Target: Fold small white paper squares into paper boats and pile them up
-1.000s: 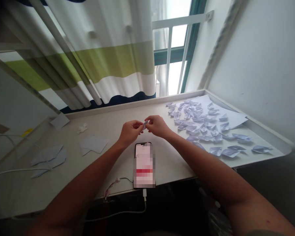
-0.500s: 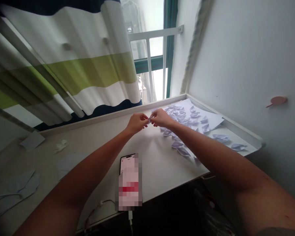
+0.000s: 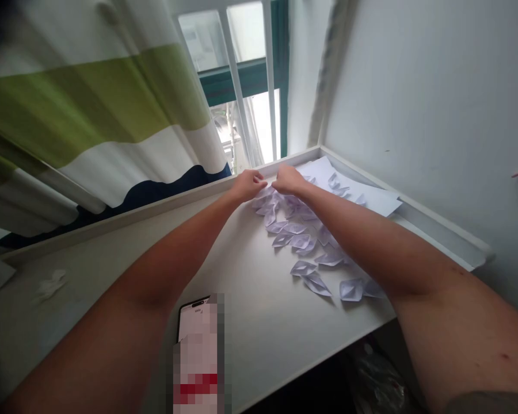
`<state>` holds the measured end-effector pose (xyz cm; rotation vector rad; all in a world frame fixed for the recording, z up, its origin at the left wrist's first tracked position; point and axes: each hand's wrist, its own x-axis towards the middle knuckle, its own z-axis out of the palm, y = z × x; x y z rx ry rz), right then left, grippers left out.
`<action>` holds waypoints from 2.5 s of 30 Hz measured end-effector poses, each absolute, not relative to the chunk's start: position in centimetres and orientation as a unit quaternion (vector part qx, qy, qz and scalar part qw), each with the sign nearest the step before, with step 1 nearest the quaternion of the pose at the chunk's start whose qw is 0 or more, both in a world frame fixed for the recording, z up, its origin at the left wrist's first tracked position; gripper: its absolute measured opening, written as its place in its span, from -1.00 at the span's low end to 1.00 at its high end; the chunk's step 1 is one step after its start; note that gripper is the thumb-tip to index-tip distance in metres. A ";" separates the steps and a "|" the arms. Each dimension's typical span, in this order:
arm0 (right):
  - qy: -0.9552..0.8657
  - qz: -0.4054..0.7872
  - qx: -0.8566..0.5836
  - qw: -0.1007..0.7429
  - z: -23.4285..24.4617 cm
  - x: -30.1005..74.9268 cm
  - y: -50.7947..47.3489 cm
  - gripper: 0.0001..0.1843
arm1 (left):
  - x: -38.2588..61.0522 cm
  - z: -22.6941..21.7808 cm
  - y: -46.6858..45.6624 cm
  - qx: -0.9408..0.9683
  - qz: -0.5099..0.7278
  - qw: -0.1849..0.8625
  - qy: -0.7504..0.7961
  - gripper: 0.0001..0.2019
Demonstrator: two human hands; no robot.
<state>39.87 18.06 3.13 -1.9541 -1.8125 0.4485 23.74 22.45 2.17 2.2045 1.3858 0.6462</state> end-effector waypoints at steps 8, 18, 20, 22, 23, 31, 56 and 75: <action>-0.757 0.134 -0.583 0.262 2.8 30.0 9.8 -0.72 | 10.3 1.4 12.8 0.757 0.375 0.222 0.487 -0.82; -0.872 0.296 -0.337 0.196 -1.0 20.3 0.9 -0.68 | -6.0 -2.1 -1.1 0.687 0.380 0.141 0.603 -0.84; -0.876 0.307 -0.317 0.195 -1.2 20.9 1.1 -0.61 | -6.5 -1.9 -1.3 0.688 0.383 0.138 0.601 -0.84; -0.875 0.313 -0.311 0.197 -1.4 21.4 1.3 -0.58 | -6.7 -1.8 -1.0 0.689 0.382 0.137 0.600 -0.84; -0.876 0.314 -0.310 0.198 -1.4 21.6 1.3 -0.58 | -6.7 -1.8 -0.7 0.691 0.381 0.134 0.600 -0.84; -0.878 0.317 -0.296 0.202 -1.8 21.6 1.4 -0.62 | -6.9 -2.1 0.5 0.701 0.363 0.119 0.602 -0.85; -0.815 0.334 -0.417 0.226 -0.9 20.6 1.8 -0.78 | -11.3 1.1 0.5 0.627 0.416 0.080 0.653 -0.81; -0.955 0.103 -0.278 0.008 2.5 0.3 -0.3 -0.71 | -19.3 0.9 -8.4 0.623 0.359 0.099 0.688 -0.81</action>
